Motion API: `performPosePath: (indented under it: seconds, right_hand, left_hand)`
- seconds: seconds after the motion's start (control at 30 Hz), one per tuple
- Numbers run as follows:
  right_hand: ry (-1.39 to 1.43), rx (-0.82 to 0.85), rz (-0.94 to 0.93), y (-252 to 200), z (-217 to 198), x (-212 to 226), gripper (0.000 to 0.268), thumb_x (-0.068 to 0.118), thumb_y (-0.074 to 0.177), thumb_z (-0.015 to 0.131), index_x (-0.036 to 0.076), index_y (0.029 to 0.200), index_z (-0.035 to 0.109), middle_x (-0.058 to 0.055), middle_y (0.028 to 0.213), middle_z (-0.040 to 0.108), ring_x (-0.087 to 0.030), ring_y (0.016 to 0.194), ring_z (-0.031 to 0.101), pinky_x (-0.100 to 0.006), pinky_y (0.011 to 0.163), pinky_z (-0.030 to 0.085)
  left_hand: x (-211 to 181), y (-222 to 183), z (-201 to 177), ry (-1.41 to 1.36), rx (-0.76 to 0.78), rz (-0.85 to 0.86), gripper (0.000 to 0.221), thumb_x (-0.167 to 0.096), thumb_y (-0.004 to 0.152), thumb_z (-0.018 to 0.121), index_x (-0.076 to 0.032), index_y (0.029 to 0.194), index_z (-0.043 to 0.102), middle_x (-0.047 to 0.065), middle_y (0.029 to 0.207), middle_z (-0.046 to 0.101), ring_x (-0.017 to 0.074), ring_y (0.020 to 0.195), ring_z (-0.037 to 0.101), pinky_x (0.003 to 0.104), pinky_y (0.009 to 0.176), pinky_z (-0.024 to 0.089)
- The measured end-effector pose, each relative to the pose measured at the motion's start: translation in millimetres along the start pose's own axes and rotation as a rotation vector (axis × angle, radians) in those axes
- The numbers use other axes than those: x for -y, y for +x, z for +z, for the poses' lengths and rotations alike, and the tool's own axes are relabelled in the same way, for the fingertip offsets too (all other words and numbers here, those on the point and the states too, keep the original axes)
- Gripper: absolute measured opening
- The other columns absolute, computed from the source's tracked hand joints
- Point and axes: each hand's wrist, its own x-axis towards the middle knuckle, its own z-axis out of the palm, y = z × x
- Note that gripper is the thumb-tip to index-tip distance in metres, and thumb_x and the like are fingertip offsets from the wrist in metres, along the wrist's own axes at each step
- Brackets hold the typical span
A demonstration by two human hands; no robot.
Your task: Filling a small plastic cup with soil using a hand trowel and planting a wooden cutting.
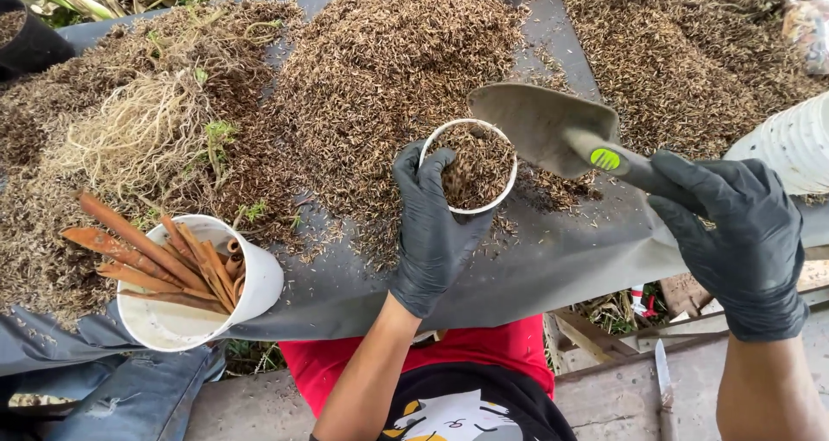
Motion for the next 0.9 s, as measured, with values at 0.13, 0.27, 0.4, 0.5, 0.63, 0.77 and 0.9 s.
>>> performPosePath:
  seconds: [0.13,0.27,0.4,0.5,0.63,0.77,0.9]
  right_hand:
    - [0.012,-0.050,0.039,-6,3,-10,0.046,0.020,0.111,0.087,0.005,0.153,0.075,-0.017,0.122,0.072,-0.040,0.102,0.063,-0.050,0.094,0.051]
    - [0.097,-0.040,-0.004,2,-7,6,0.042,0.013,0.109,0.085,0.003,0.149,0.073,-0.016,0.127,0.074,-0.035,0.104,0.064,-0.048,0.097,0.050]
    - [0.078,0.024,-0.006,13,-24,22,0.043,0.020,0.108,0.081,0.011,0.149,0.075,-0.011,0.126,0.072,-0.034,0.105,0.062,-0.046,0.095,0.053]
    - [0.118,0.042,-0.059,17,-32,23,0.043,0.015,0.106,0.081,0.009,0.148,0.072,-0.013,0.126,0.072,-0.035,0.104,0.062,-0.048,0.100,0.052]
    - [0.162,0.053,-0.090,22,-37,23,0.043,0.011,0.105,0.079,0.004,0.146,0.070,-0.016,0.127,0.073,-0.036,0.102,0.065,-0.050,0.100,0.048]
    - [0.124,0.089,-0.073,22,-39,26,0.044,0.015,0.104,0.078,0.008,0.147,0.071,-0.012,0.124,0.071,-0.034,0.103,0.064,-0.047,0.100,0.048]
    - [0.150,0.093,-0.051,18,-40,27,0.045,0.016,0.104,0.077,0.010,0.148,0.069,-0.010,0.123,0.070,-0.034,0.102,0.062,-0.047,0.099,0.051]
  left_hand:
    - [7,-4,3,-0.020,0.005,0.045,0.118,-0.012,0.073,0.094,-0.017,0.163,0.018,0.023,0.149,0.031,0.0418,0.143,0.042,0.057,0.119,0.047]
    - [6,-4,4,-0.025,0.001,0.018,0.127,-0.013,0.077,0.094,-0.017,0.168,0.005,0.025,0.149,0.032,0.0431,0.140,0.049,0.056,0.116,0.051]
    - [7,-3,7,-0.010,0.007,0.001,0.129,-0.020,0.081,0.093,-0.018,0.167,-0.003,0.026,0.149,0.034,0.0426,0.135,0.053,0.055,0.109,0.056]
    - [9,-4,7,-0.024,0.014,-0.024,0.129,-0.024,0.081,0.092,-0.018,0.167,-0.003,0.024,0.149,0.033,0.0416,0.136,0.052,0.054,0.107,0.057]
    - [14,-5,10,-0.046,0.000,-0.036,0.127,-0.029,0.081,0.091,-0.019,0.167,-0.002,0.024,0.148,0.034,0.0403,0.132,0.054,0.054,0.101,0.061]
    - [14,-6,9,-0.035,-0.012,-0.041,0.128,-0.034,0.080,0.091,-0.016,0.167,-0.001,0.024,0.147,0.034,0.0416,0.130,0.055,0.054,0.096,0.062]
    - [15,-5,8,-0.020,-0.007,-0.055,0.125,-0.036,0.080,0.089,-0.015,0.166,0.001,0.025,0.152,0.035,0.0428,0.133,0.055,0.054,0.098,0.061]
